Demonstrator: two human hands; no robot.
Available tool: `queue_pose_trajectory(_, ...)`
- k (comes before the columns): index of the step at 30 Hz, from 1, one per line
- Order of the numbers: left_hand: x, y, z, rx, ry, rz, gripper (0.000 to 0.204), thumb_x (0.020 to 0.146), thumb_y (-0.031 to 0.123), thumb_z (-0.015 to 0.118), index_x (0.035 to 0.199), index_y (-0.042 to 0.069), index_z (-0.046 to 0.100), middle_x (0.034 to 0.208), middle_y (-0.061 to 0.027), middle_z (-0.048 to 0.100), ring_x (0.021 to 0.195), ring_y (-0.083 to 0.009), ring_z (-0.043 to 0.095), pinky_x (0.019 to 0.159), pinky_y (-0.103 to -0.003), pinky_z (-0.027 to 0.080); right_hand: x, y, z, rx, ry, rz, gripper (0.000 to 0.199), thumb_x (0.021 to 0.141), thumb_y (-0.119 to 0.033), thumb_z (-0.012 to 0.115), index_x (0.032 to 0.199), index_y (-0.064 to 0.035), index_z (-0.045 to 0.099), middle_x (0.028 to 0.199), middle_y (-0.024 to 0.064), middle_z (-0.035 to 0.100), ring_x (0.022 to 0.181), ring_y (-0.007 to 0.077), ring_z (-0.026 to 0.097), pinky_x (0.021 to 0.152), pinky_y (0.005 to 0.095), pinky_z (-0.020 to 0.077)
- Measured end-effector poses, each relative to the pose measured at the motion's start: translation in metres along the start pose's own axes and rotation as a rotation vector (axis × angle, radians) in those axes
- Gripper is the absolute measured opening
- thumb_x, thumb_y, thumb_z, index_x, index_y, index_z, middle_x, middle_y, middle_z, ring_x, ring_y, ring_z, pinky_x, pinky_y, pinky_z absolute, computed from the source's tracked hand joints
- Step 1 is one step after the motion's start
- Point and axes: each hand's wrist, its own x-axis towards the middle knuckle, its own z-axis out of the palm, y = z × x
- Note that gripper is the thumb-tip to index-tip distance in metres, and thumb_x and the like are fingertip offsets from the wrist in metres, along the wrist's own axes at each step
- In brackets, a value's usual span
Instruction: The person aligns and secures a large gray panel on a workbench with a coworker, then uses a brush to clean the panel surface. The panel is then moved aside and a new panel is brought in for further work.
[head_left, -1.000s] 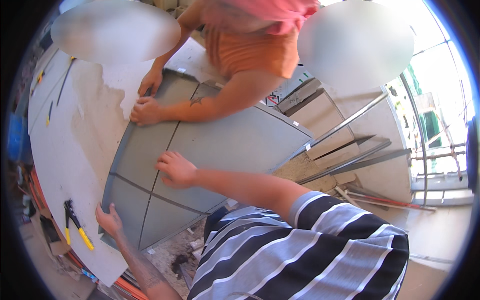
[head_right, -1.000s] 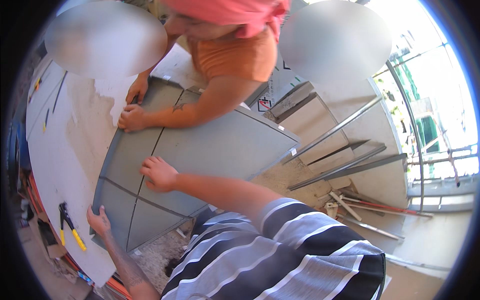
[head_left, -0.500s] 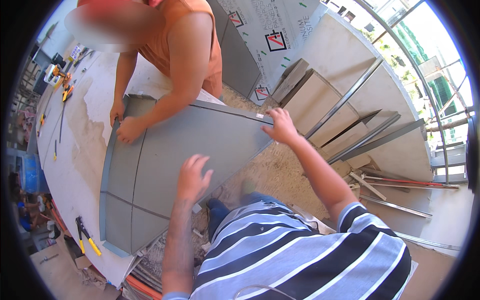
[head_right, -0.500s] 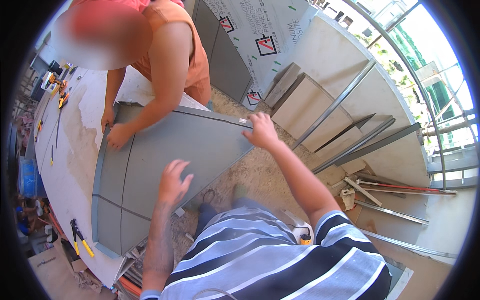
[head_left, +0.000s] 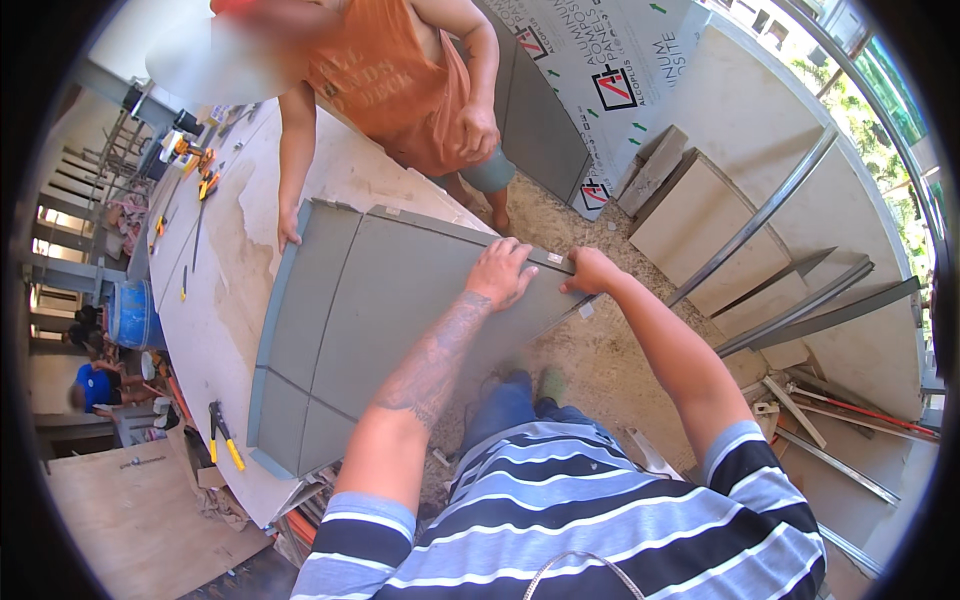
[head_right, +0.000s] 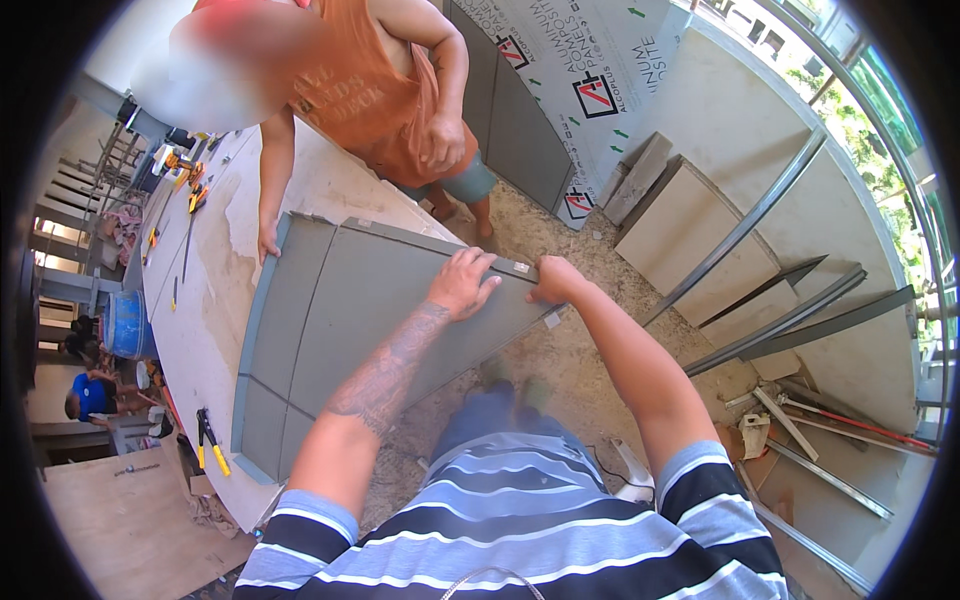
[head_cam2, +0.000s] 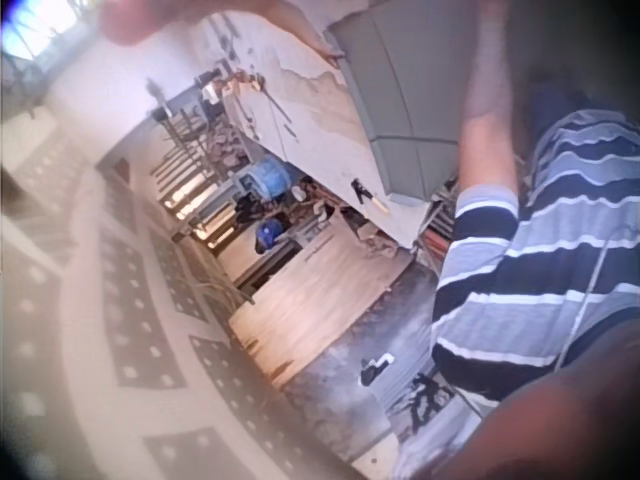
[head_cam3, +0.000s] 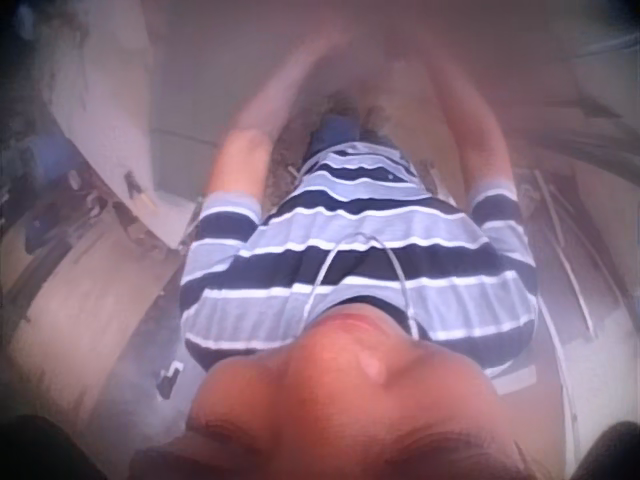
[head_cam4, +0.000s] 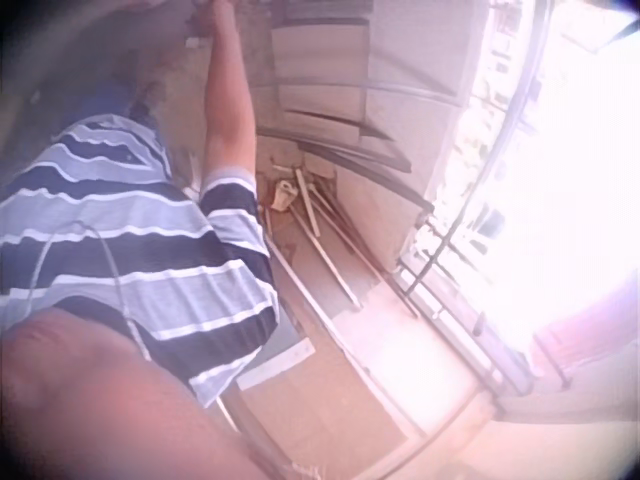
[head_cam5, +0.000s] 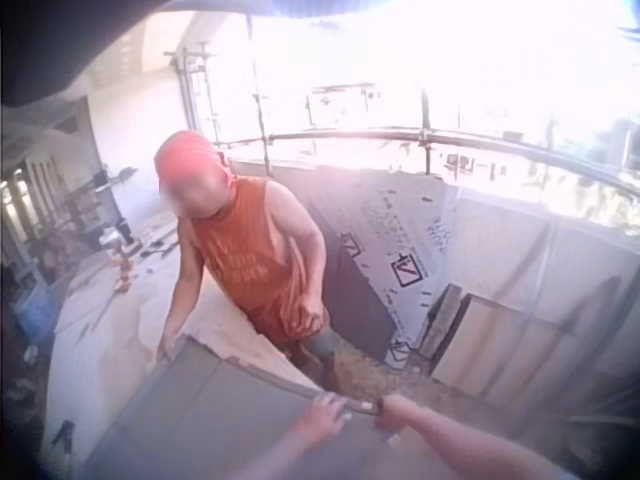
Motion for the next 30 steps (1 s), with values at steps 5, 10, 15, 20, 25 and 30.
queue_pose_trajectory(5, 0.021, -0.024, 0.030, -0.140, 0.201, 0.053, 0.034, 0.102, 0.031, 0.066, 0.124, 0.006, 0.071, 0.126, -0.0172, 0.067, 0.124, -0.0376, 0.059, 0.112, -0.049, 0.045, 0.005, -0.021, -0.017, 0.060, -0.005, 0.044, 0.063, 0.064, -0.029, 0.097, 0.113, 0.0031, 0.075, 0.111, 0.0271, 0.076, 0.110, 0.0408, 0.072, 0.096, 0.0458, 0.0568)
queue_pose_trajectory(10, 0.035, -0.053, 0.033, -0.216, 0.428, 0.047, 0.027, 0.101, 0.028, 0.067, 0.113, 0.005, 0.074, 0.119, -0.0168, 0.069, 0.118, -0.0383, 0.062, 0.107, -0.050, 0.046, 0.032, -0.048, -0.035, -0.009, 0.050, 0.040, 0.059, 0.067, -0.029, 0.096, 0.114, 0.0006, 0.077, 0.114, 0.0238, 0.077, 0.113, 0.0391, 0.072, 0.097, 0.0458, 0.0575)
queue_pose_trajectory(15, 0.066, -0.108, 0.011, -0.198, 0.466, 0.008, 0.026, 0.101, 0.029, 0.066, 0.108, 0.005, 0.074, 0.113, -0.0148, 0.071, 0.113, -0.0370, 0.063, 0.102, -0.051, 0.048, 0.084, -0.066, -0.048, -0.018, 0.049, 0.014, 0.056, 0.067, -0.027, 0.094, 0.114, 0.0001, 0.077, 0.113, 0.0238, 0.077, 0.112, 0.0397, 0.072, 0.097, 0.0464, 0.0571)
queue_pose_trajectory(20, 0.090, -0.128, -0.003, -0.091, 0.296, -0.021, 0.030, 0.104, 0.035, 0.062, 0.094, 0.009, 0.072, 0.097, -0.0105, 0.070, 0.102, -0.0333, 0.064, 0.093, -0.050, 0.049, 0.120, -0.079, -0.052, 0.004, -0.001, -0.033, 0.061, 0.067, -0.030, 0.094, 0.116, 0.0014, 0.075, 0.109, 0.0250, 0.076, 0.109, 0.0421, 0.072, 0.096, 0.0483, 0.0564)
queue_pose_trajectory(25, 0.093, -0.138, 0.014, -0.016, 0.317, -0.032, 0.032, 0.106, 0.035, 0.060, 0.088, 0.009, 0.069, 0.090, -0.0117, 0.066, 0.094, -0.0345, 0.062, 0.091, -0.047, 0.048, 0.136, -0.076, -0.047, -0.067, -0.052, -0.012, 0.060, 0.067, -0.031, 0.096, 0.114, 0.0001, 0.076, 0.106, 0.0237, 0.077, 0.107, 0.0410, 0.073, 0.093, 0.0475, 0.0574)
queue_pose_trajectory(30, 0.105, -0.131, 0.013, 0.019, 0.315, -0.085, 0.036, 0.106, 0.036, 0.059, 0.082, 0.010, 0.066, 0.086, -0.0110, 0.064, 0.091, -0.0348, 0.061, 0.087, -0.048, 0.047, 0.145, -0.069, -0.054, -0.066, -0.115, -0.045, 0.061, 0.067, -0.032, 0.096, 0.115, -0.0010, 0.076, 0.107, 0.0221, 0.077, 0.107, 0.0393, 0.074, 0.093, 0.0468, 0.0581)
